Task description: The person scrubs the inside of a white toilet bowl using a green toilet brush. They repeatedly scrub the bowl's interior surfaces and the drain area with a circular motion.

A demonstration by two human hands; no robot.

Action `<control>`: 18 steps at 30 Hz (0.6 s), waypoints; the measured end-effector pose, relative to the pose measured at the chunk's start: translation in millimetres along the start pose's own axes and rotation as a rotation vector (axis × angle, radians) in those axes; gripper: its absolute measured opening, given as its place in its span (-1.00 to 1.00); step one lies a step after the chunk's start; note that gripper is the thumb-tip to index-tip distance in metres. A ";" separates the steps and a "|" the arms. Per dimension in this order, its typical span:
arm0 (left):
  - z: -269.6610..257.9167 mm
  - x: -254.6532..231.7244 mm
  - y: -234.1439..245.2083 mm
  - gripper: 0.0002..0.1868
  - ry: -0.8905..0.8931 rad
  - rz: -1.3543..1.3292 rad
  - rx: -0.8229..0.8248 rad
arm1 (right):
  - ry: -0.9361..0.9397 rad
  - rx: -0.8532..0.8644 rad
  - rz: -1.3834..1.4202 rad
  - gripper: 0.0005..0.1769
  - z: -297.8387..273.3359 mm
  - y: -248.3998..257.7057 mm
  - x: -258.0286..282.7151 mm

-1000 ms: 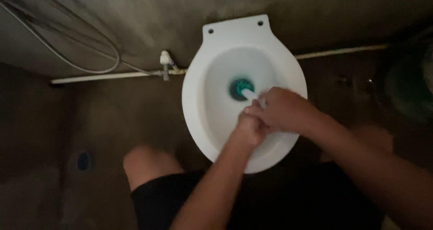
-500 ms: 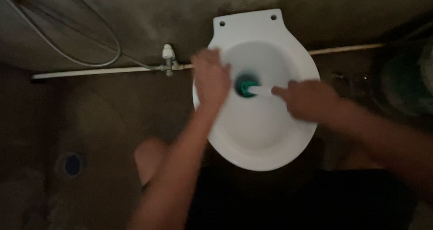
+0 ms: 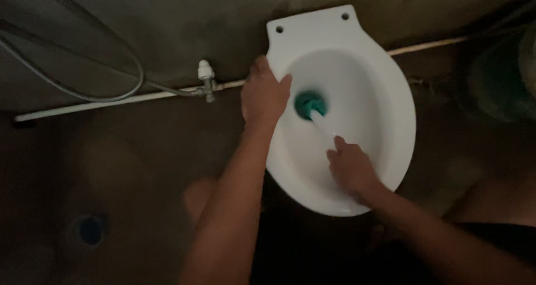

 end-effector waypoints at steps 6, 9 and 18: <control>-3.4 -5.0 -0.7 -0.24 -0.030 -0.067 0.053 | -0.575 -0.248 1.520 -0.66 -13.2 -75.9 3.1; 3.9 -3.5 14.6 -0.22 -0.049 -0.025 0.037 | -0.484 -0.161 1.719 -0.73 -0.8 -88.0 28.9; -1.5 -5.7 6.9 -0.18 -0.028 0.039 0.072 | -0.355 0.156 0.381 -0.63 15.9 -5.8 -40.4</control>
Point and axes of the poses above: each hand's wrist, its own z-axis towards the middle knuckle, its own y-axis out of the back of the hand, x = y × z, the point moved 9 cm from there along z, towards the middle knuckle, and after that the axes turned 1 degree about -x, right-handed, at the moved point
